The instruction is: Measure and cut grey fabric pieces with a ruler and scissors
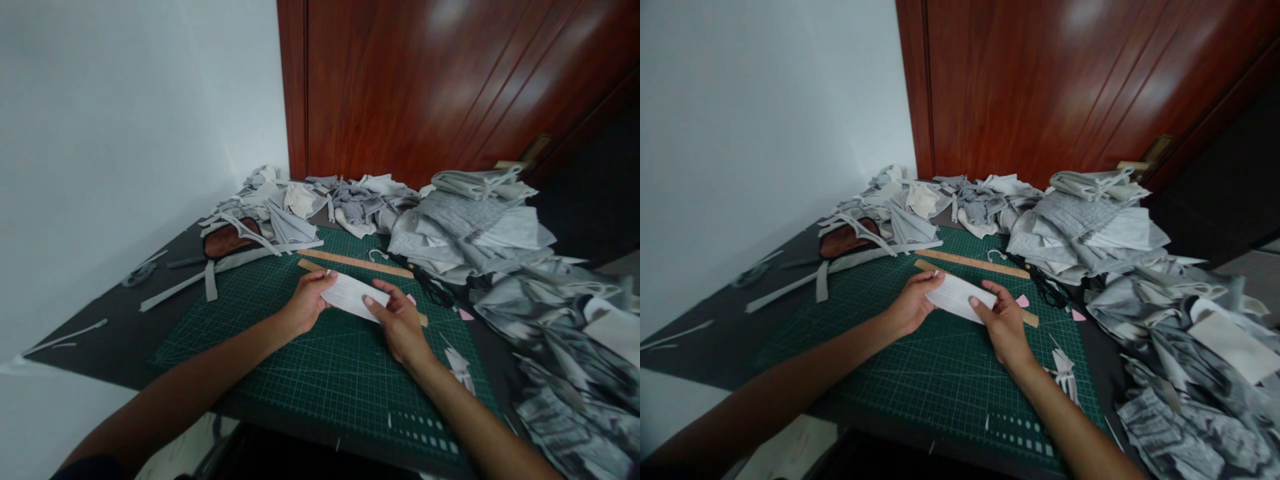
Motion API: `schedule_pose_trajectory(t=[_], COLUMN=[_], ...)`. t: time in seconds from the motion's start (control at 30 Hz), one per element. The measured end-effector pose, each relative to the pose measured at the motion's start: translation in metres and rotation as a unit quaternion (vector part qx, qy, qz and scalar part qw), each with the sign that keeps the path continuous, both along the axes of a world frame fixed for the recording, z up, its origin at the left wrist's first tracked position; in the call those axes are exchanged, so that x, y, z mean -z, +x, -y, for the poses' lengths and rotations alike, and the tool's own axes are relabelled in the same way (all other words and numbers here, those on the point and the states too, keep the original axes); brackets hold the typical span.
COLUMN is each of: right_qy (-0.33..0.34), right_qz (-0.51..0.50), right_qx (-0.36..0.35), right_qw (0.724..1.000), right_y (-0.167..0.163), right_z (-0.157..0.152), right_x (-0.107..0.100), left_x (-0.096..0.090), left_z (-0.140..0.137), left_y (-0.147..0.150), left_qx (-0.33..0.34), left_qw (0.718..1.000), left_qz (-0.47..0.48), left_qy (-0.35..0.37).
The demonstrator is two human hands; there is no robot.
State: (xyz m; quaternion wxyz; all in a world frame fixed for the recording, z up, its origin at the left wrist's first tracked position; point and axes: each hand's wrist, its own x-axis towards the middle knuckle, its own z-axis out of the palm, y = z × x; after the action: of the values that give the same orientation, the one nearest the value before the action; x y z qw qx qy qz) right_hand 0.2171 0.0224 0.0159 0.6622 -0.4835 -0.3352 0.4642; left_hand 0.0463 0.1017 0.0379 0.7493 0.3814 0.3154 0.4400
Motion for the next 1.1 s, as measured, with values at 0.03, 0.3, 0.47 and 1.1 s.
schedule_pose_trajectory(t=[0.03,0.3,0.47,1.1], right_qy=[0.014,0.05,0.06,0.11], right_qz=[-0.007,0.005,0.02,0.075], right_qx=[0.014,0.053,0.061,0.015], right_qw=[1.0,0.997,0.996,0.991], right_y=[0.002,0.007,0.007,0.01], right_z=[-0.002,-0.006,-0.006,-0.002], right_x=[-0.001,-0.007,-0.006,-0.011], left_x=[0.0,-0.002,-0.002,0.009], left_z=[0.0,0.001,0.001,0.011], left_y=[0.0,0.0,0.0,0.0], left_qx=[-0.011,-0.042,-0.034,0.138], left_qw=[1.0,0.999,0.999,0.971], left_qz=[0.007,0.004,-0.014,-0.156], left_qy=[-0.002,-0.007,-0.013,0.118])
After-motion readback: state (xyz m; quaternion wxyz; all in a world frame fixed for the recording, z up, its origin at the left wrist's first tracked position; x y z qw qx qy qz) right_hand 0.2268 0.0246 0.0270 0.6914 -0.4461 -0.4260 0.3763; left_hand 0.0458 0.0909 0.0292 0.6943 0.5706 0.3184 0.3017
